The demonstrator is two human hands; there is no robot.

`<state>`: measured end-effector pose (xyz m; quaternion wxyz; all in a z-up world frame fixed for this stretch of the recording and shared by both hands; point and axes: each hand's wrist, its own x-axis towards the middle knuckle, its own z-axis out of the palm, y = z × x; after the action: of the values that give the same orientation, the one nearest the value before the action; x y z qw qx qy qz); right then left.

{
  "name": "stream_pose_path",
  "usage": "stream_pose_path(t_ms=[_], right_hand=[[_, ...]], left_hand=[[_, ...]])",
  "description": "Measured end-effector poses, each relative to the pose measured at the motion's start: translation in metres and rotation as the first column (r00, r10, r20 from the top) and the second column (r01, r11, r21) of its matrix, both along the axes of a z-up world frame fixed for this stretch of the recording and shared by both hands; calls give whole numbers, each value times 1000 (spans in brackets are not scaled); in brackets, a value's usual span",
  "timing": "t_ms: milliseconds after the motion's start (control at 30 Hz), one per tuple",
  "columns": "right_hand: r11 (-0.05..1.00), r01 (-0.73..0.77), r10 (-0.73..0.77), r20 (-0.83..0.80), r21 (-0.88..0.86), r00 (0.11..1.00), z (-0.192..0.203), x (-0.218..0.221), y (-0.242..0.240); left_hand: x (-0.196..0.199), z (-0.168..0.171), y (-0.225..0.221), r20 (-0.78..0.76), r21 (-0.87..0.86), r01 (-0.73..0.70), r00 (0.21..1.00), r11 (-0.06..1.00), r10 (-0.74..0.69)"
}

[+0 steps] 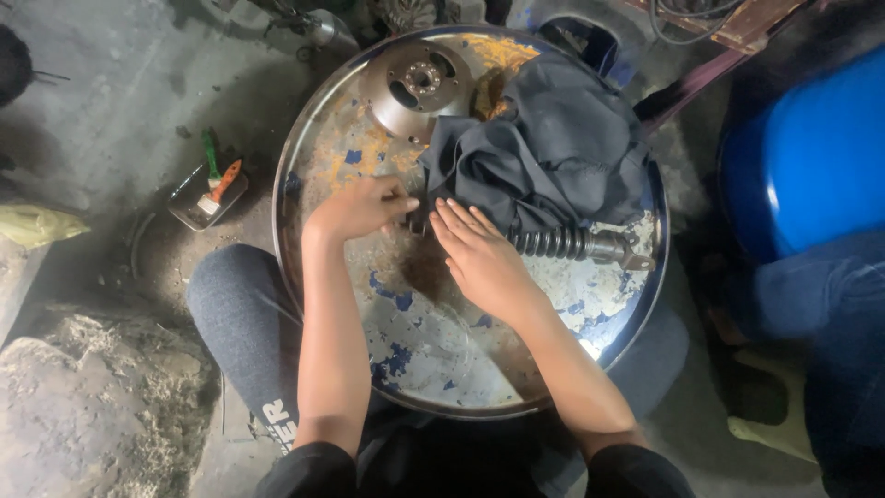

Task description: Cleaning a motorcycle shock absorber by wiping it thoroughly with a cloth on a barrel workspace.

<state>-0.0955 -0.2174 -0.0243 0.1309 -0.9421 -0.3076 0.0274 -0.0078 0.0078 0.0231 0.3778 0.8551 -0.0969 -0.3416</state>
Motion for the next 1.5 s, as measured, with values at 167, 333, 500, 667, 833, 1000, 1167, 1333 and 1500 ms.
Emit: stream_pose_path(t_ms=[167,333,500,667,833,1000,1167,1333,1500], right_hand=[[1000,10,-11,28,28,1000,-1,2,0],[994,10,-9,-8,113,1000,7,3,2],[981,24,-17,-38,193,999,16,4,2],[971,46,-22,-104,236,994,14,6,-3],[947,90,-69,-78,309,995,17,1,-4],[988,70,-89,137,137,987,13,9,4],[996,80,-76,97,-37,992,7,-2,7],[986,92,-93,-8,-136,996,25,-13,16],[981,110,-122,-70,-158,990,22,0,22]], left_hand=[[2,-2,-1,123,-21,-14,992,1000,17],[-6,-11,-10,210,-95,-9,977,995,29],[-12,-23,-6,381,16,178,909,984,-171],[-16,-52,-11,560,75,247,791,966,-246],[-19,-68,-12,551,103,241,794,965,-257],[-20,-66,-13,694,52,229,692,972,-201],[-21,-58,-11,646,14,214,744,977,-173],[-19,-74,-12,655,39,217,732,975,-189],[-18,-74,-14,595,71,202,777,977,-204]])
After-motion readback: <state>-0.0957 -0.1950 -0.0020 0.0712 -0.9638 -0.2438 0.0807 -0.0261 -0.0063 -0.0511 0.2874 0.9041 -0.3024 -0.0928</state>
